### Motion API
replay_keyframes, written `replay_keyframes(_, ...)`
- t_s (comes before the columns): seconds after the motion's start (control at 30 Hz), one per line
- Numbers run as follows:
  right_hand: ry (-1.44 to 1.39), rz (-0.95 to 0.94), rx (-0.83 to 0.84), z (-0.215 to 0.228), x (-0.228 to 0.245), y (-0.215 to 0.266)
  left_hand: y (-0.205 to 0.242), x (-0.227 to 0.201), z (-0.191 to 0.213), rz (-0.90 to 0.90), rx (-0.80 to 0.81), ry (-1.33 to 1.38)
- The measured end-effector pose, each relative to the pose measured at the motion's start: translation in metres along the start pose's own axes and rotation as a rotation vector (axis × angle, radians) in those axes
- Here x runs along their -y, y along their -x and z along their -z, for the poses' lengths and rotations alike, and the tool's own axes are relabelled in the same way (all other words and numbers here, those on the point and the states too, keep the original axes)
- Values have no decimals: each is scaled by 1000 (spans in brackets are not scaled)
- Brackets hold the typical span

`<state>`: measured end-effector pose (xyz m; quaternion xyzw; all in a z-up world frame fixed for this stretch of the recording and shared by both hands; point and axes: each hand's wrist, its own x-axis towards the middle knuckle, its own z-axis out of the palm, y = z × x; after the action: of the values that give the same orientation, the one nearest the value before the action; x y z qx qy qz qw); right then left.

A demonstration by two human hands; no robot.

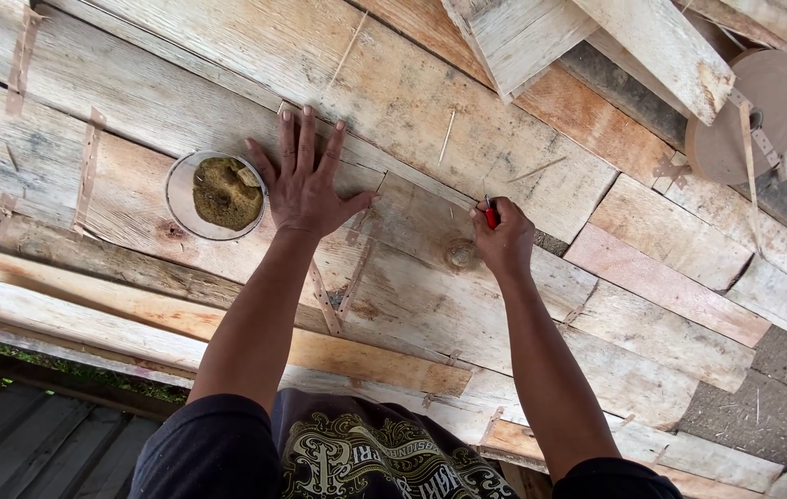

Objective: The person uses a red utility knife to scrape and remove material from the surface of wooden planks on a workbench. They repeatedly scrape different sections, occasionally lifting and repositioning small pieces of wood. A small container with a brown substance is present but not used.

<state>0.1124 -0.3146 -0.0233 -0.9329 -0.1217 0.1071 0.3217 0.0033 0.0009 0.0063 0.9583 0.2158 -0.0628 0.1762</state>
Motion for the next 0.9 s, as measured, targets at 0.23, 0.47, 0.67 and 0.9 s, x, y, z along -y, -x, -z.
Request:
replay_keyframes(0.23, 7, 40, -5, 0, 1, 0, -1, -1, 3, 11, 34, 7)
replay_keyframes(0.47, -18, 31, 24, 1, 1, -2, 0, -1, 4, 16, 26, 0)
replay_keyframes(0.67, 13, 140, 71, 13, 21, -10, 0, -1, 5, 13, 3, 9)
replay_keyframes(0.9, 22, 597, 356, -18, 85, -53, -3, 2, 0, 38, -1, 70)
